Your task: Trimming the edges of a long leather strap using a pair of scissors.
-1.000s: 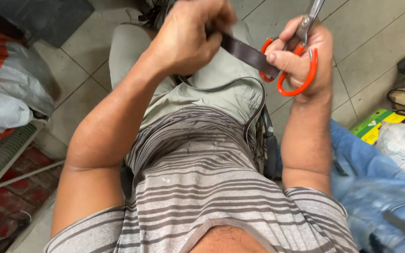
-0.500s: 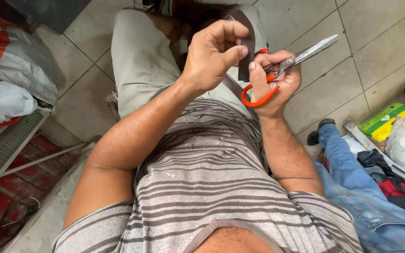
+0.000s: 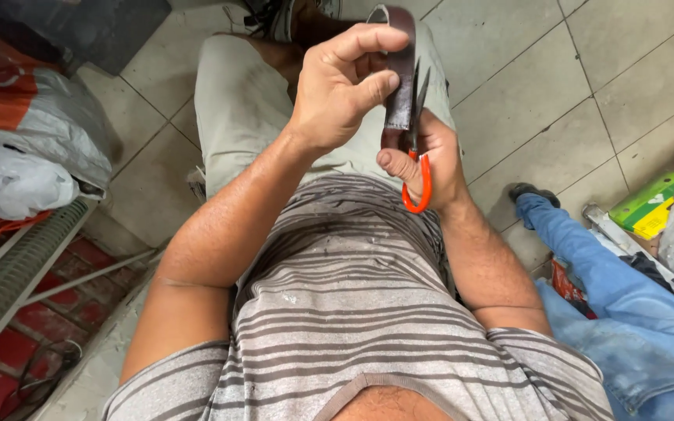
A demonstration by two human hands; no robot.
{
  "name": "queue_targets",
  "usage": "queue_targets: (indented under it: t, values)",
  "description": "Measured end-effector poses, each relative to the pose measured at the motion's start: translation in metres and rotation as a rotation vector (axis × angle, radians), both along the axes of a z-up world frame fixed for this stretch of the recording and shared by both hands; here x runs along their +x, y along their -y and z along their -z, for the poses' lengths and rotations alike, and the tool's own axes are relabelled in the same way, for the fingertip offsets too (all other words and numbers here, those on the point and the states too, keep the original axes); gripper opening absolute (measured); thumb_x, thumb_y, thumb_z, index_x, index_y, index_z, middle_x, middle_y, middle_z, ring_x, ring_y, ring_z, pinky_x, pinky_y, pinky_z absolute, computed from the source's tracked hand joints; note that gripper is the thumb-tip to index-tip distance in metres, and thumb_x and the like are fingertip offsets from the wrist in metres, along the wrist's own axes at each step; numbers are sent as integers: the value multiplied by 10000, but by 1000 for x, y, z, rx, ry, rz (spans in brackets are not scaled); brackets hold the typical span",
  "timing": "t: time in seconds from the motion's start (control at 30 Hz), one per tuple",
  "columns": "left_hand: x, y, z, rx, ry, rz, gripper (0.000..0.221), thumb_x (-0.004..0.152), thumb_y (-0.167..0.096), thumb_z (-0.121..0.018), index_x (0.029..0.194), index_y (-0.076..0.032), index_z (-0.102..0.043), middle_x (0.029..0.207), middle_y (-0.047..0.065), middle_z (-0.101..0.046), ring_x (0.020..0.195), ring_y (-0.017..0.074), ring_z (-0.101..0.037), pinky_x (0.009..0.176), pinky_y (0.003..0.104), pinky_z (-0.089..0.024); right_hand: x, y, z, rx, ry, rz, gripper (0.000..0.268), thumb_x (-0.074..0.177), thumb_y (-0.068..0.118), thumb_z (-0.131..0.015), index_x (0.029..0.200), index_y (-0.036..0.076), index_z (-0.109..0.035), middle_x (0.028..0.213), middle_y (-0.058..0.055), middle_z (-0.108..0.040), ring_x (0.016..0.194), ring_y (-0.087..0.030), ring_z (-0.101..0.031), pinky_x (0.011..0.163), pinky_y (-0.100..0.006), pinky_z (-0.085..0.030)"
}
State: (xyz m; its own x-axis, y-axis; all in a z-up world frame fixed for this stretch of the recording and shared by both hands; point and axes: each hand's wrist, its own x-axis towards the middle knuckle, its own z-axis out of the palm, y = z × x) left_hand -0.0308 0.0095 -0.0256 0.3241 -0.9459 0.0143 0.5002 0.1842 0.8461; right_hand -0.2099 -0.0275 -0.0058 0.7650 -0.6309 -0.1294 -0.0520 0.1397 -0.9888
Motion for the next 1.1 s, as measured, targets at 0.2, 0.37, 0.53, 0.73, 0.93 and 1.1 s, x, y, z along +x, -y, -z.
queue_targets:
  t: [0.2, 0.37, 0.53, 0.73, 0.93, 1.1]
  values:
    - [-1, -4, -3, 35, -1, -38, 288, 911, -32, -794, 1167, -14, -664, 1157, 68, -580, 894, 176, -657, 706, 303, -644, 0, 0, -6, 100, -61, -9, 430, 910, 251, -759, 1203, 12, -554, 725, -22, -504, 596, -108, -473, 546, -247, -421]
    - [-1, -8, -8, 72, 115, -42, 357, 906, 64, -720, 1242, -49, -673, 1228, 77, -565, 847, 156, -602, 698, 281, -658, 4, -1, -8, 103, -7, -14, 361, 944, 335, -709, 1058, 34, -546, 705, -17, -482, 525, -121, -455, 469, -250, -374]
    - [-4, -10, -10, 106, 146, -44, 418, 884, 120, -701, 1252, -76, -683, 1265, 85, -559, 848, 152, -611, 710, 264, -656, 4, -7, -4, 107, 1, 40, 359, 949, 374, -694, 984, 51, -543, 664, -28, -496, 468, -117, -443, 423, -236, -358]
    - [-4, -14, -6, 124, 260, -84, 511, 884, 99, -715, 1348, -103, -645, 1375, 72, -572, 857, 109, -618, 802, 209, -561, 0, -11, 18, 73, -38, 246, 345, 941, 335, -727, 916, 60, -521, 567, -60, -503, 399, -132, -476, 372, -264, -367]
    - [-5, -21, -5, 115, 186, 32, 814, 887, 99, -661, 1614, -121, -369, 1721, 59, -388, 790, 120, -581, 723, 222, -573, 2, 6, 7, 25, 52, 285, 323, 901, 166, -758, 1082, 83, -505, 873, -67, -581, 730, -141, -578, 679, -290, -511]
    - [13, -3, 18, 109, 396, -121, 704, 976, -313, -822, 1554, -149, -457, 1575, 6, -571, 879, 107, -608, 830, 227, -585, -3, -2, 12, -214, -54, 317, 252, 872, 40, -756, 968, 89, -529, 795, -63, -565, 665, -143, -542, 649, -292, -482]
